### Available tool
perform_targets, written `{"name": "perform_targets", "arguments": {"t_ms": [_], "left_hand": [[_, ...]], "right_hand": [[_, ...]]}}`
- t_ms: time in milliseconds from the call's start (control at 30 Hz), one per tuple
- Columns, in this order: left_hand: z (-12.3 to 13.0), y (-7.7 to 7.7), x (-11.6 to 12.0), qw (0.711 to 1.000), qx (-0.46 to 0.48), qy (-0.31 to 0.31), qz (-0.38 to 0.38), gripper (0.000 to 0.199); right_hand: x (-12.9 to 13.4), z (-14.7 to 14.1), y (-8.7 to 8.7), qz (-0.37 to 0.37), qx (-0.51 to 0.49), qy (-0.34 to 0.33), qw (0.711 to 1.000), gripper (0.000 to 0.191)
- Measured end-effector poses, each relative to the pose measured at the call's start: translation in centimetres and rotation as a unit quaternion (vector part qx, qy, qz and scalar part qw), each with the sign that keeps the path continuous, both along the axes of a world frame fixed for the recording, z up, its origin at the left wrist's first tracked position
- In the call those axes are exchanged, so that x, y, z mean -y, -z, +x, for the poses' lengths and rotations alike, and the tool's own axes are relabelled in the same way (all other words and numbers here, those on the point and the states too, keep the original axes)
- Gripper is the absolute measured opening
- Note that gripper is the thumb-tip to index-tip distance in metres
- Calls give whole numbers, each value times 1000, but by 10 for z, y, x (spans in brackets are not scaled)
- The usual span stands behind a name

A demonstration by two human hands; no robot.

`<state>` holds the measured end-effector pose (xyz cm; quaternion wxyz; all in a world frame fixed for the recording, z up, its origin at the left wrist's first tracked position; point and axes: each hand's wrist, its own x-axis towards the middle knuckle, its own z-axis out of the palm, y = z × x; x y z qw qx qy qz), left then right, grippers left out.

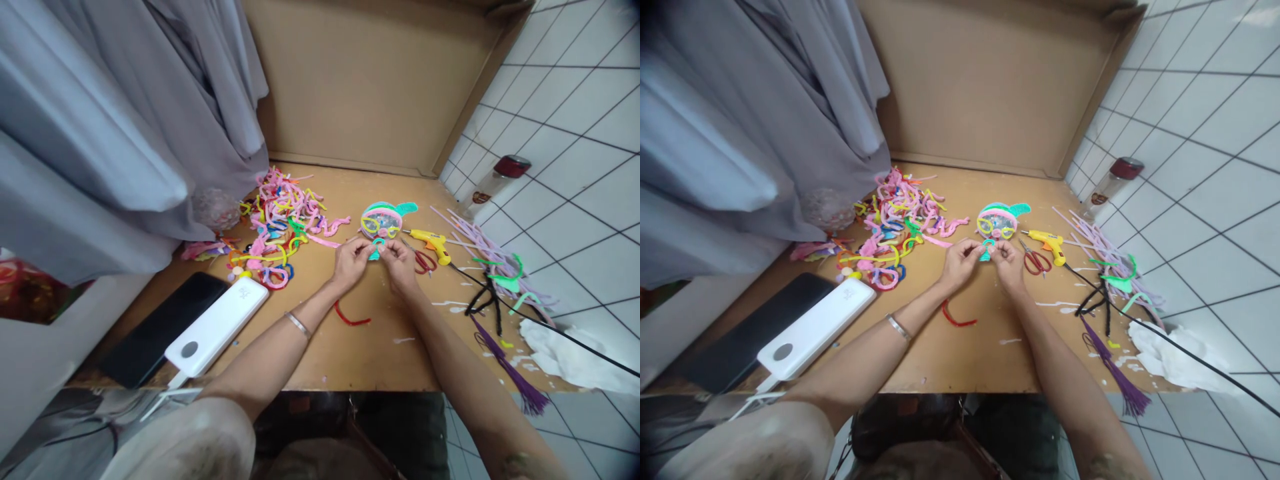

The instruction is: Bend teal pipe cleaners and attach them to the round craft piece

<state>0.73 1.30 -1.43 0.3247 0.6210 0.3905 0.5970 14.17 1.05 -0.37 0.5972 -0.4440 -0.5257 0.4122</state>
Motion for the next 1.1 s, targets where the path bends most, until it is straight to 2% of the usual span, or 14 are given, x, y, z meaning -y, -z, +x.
{"name": "perform_targets", "arguments": {"t_ms": [367,500,733,900,1100], "left_hand": [[-4,2,-1,1000,-12,-5,-16,23],[-3,5,-3,999,3,-5,-45,20],[-2,5,-4,999,13,-2,-48,17],[-4,1,0,999,23,3,-39,24],[-7,-9,1,993,98,-46,-39,39]], "right_hand": [[-2,0,3,9,26,-3,1000,31],[-1,-3,5,5,13,2,1000,32],[-3,-2,6,-2,-8,11,1000,33],[-5,0,4,-4,-22,10,1000,32],[-8,2,4,-9,-19,18,1000,30]]}}
